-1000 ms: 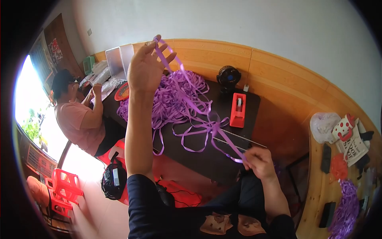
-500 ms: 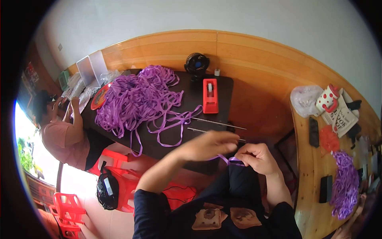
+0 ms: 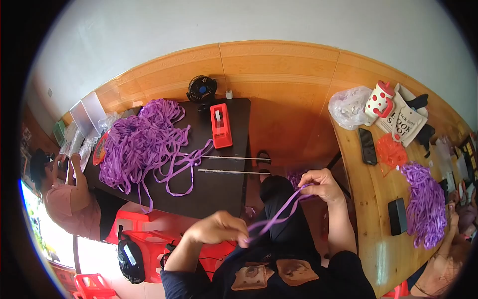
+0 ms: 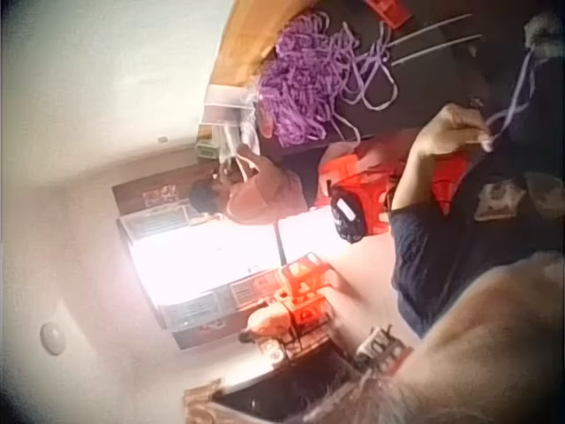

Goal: The recorder wraps and ties purple ribbon strips around a metal rod frame to create decorative bows.

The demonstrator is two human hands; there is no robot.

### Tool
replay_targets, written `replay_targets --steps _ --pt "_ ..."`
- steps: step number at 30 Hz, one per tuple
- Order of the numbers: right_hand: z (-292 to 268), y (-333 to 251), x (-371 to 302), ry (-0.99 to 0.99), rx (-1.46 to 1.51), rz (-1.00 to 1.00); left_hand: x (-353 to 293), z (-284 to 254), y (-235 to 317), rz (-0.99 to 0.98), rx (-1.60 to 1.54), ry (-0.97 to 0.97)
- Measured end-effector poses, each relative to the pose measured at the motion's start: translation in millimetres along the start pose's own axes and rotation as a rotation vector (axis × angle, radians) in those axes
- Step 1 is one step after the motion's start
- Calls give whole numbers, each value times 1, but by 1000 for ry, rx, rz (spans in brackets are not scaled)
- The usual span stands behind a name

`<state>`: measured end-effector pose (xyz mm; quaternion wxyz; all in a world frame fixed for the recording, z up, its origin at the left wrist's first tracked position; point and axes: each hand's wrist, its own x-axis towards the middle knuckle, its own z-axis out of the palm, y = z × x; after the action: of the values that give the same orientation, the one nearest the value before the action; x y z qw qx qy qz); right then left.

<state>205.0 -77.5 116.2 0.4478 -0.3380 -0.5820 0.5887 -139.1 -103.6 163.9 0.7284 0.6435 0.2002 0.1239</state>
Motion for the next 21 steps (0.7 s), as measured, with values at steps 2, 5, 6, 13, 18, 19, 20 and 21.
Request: replay_targets --steps 2,5,6,13,18,19,20,21 --pt "10 -4 5 -100 -49 -9 8 17 -11 262 607 111" --pt "29 -13 12 -251 -179 -16 40 34 -11 86 331 427" --pt "39 -14 15 -275 -167 -45 53 34 -20 31 138 452" --pt "50 -32 11 -291 -381 -119 91 33 -28 129 -250 363" --pt "45 -32 10 -227 -479 -201 85 30 -36 48 -290 399" --pt "46 -34 12 -212 -511 -256 86 26 -37 27 -281 361" --pt "48 -33 13 -215 -511 -254 85 26 -36 28 -283 364" --pt "51 -30 12 -191 -539 -298 84 27 -32 -1 -362 349"
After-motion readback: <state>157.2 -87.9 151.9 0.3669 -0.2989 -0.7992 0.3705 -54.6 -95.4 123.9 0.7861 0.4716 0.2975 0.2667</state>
